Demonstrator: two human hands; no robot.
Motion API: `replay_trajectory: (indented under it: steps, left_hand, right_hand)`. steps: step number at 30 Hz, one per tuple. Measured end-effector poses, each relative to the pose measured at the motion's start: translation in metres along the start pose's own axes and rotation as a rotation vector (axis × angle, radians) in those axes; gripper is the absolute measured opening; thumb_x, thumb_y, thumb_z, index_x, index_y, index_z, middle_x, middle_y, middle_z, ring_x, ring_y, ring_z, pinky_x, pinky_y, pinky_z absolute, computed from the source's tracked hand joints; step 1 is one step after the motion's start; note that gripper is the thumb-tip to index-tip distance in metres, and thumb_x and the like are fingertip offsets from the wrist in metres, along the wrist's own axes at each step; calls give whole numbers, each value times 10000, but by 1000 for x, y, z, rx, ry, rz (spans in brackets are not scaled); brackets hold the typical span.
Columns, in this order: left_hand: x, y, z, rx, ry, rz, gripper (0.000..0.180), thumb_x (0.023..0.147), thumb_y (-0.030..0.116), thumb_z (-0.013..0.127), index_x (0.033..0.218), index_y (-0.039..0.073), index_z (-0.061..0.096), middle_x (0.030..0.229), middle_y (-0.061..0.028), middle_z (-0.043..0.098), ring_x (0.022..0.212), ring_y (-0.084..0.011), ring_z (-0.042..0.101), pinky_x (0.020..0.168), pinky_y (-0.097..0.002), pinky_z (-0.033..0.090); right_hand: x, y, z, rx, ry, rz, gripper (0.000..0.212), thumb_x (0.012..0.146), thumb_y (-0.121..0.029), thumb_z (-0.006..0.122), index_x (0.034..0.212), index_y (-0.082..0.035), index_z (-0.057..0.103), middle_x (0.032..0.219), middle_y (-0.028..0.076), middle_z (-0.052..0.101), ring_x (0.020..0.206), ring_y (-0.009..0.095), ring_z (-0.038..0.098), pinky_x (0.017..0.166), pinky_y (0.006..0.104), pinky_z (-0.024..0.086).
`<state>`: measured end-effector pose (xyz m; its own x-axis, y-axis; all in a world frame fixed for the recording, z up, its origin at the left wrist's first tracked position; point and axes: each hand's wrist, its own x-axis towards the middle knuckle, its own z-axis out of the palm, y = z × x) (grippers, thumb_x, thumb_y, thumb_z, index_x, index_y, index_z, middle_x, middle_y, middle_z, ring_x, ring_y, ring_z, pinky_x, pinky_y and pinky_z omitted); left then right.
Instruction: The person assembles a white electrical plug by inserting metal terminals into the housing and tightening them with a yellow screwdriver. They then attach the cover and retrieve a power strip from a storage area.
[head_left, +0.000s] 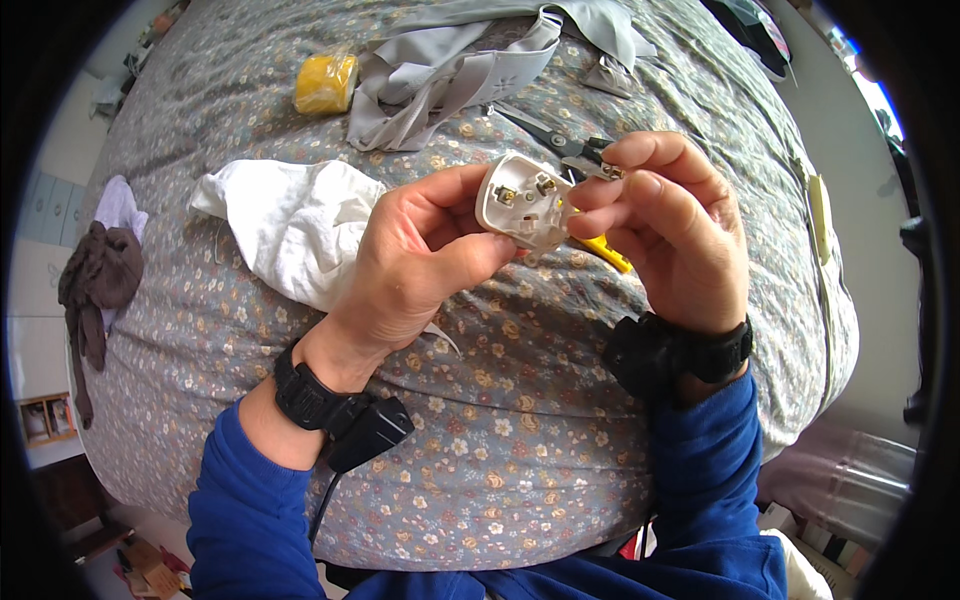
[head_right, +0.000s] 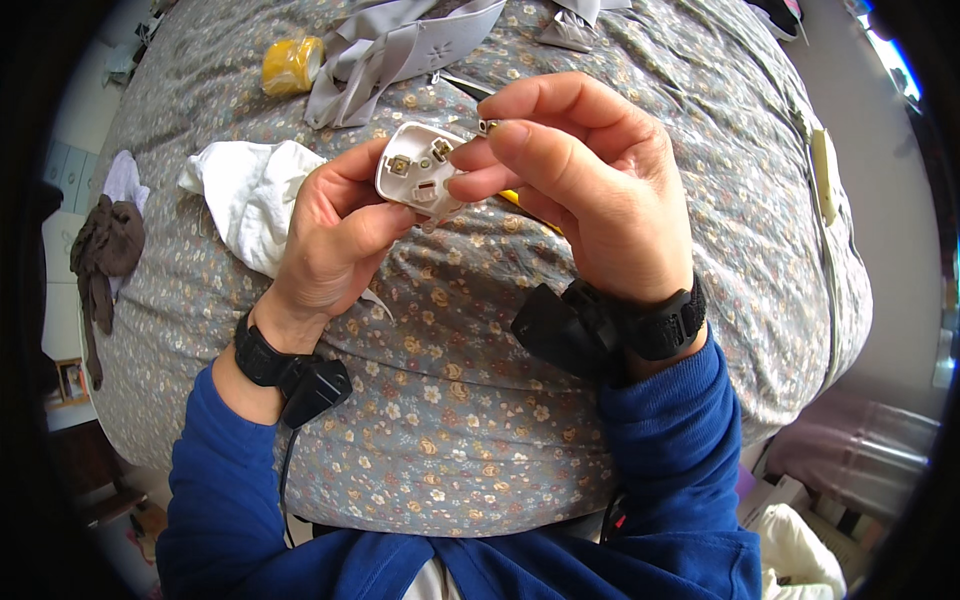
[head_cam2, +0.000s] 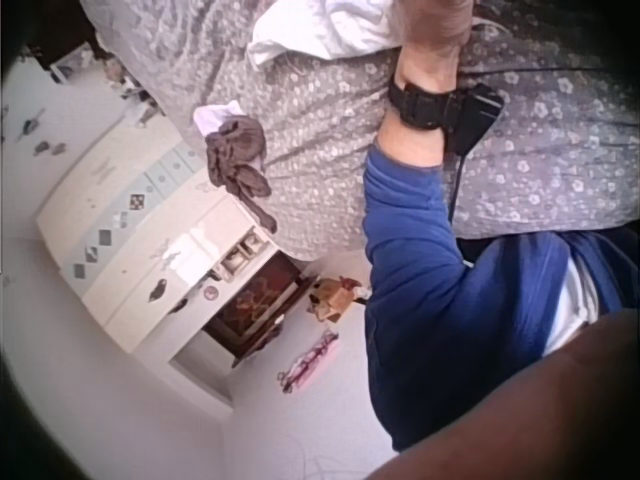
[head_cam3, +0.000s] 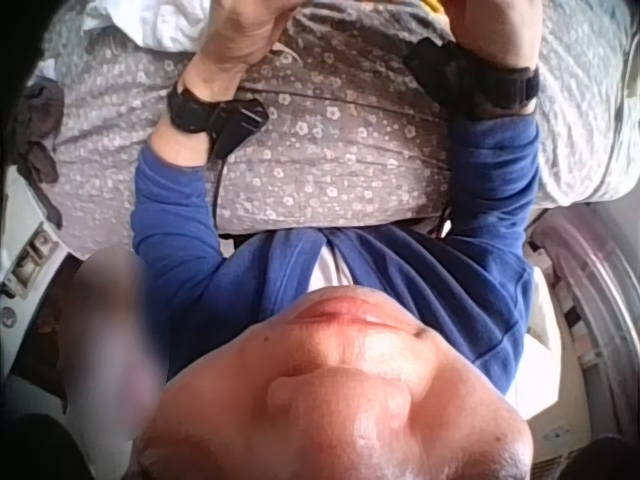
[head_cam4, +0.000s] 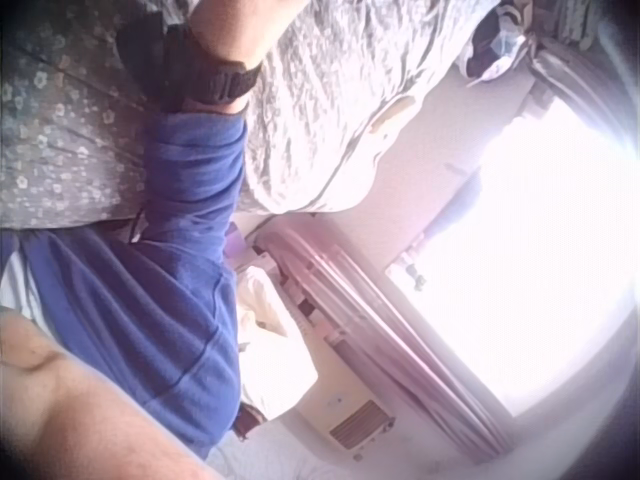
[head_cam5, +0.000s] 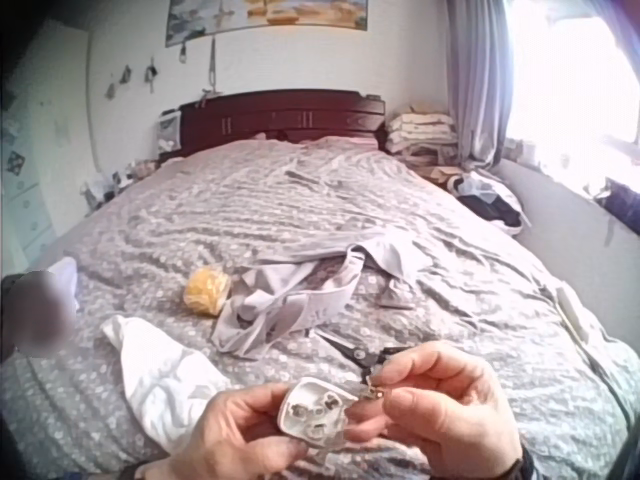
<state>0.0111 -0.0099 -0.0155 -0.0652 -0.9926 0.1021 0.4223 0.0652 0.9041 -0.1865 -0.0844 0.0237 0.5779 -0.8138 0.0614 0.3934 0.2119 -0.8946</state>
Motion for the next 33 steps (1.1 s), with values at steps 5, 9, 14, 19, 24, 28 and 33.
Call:
replay_trajectory:
  steps: [5,9,14,19,24,28,33]
  left_hand:
    - [0,1,1,9,2,-1,400,847,25,617,1240,-43,575,1100,-77,665,999,-113,623,905,-273,500]
    - [0,1,0,6,-3,-1,388,855,32,623,1232,-44,577,1090,-77,668,983,-114,627,900,-270,502]
    - [1,-1,0,4,-4,-13,379,861,33,633,1228,-40,579,1075,-74,672,965,-109,631,888,-259,504]
    - [1,-2,-1,11,-12,-8,379,864,29,645,1231,-35,578,1075,-72,672,967,-108,632,884,-257,506]
    - [1,-2,-2,17,-11,-18,386,867,59,669,1230,-35,577,1071,-68,674,963,-104,634,878,-249,505]
    - [1,0,-6,64,-27,-73,473,855,84,669,1280,-58,516,1140,-91,648,1052,-132,616,963,-280,474]
    - [1,-1,-7,31,-39,-71,478,856,88,675,1282,-58,514,1142,-90,648,1061,-133,612,967,-279,470]
  right_hand:
    - [3,4,4,-393,-2,-210,104,876,24,657,978,38,642,867,90,695,759,119,670,704,238,557]
    - [-3,3,9,-569,-31,-273,173,865,73,637,1035,64,609,897,117,684,795,149,679,739,254,568]
    - [1,-3,4,-846,-147,-375,176,816,97,667,987,55,654,891,87,668,778,126,646,665,227,512]
    - [3,-2,6,-1023,-161,-546,172,764,94,698,917,16,707,836,70,649,731,123,623,602,233,463]
    - [2,-3,10,-1094,-141,-621,195,738,71,723,913,-15,721,813,68,642,723,143,641,604,247,487]
    - [2,-2,12,-1163,-154,-704,192,715,47,743,888,-35,729,807,67,637,699,165,647,599,256,499]
    - [1,-2,14,-1191,-153,-766,173,708,32,751,865,-36,727,807,59,632,680,174,643,588,268,500]
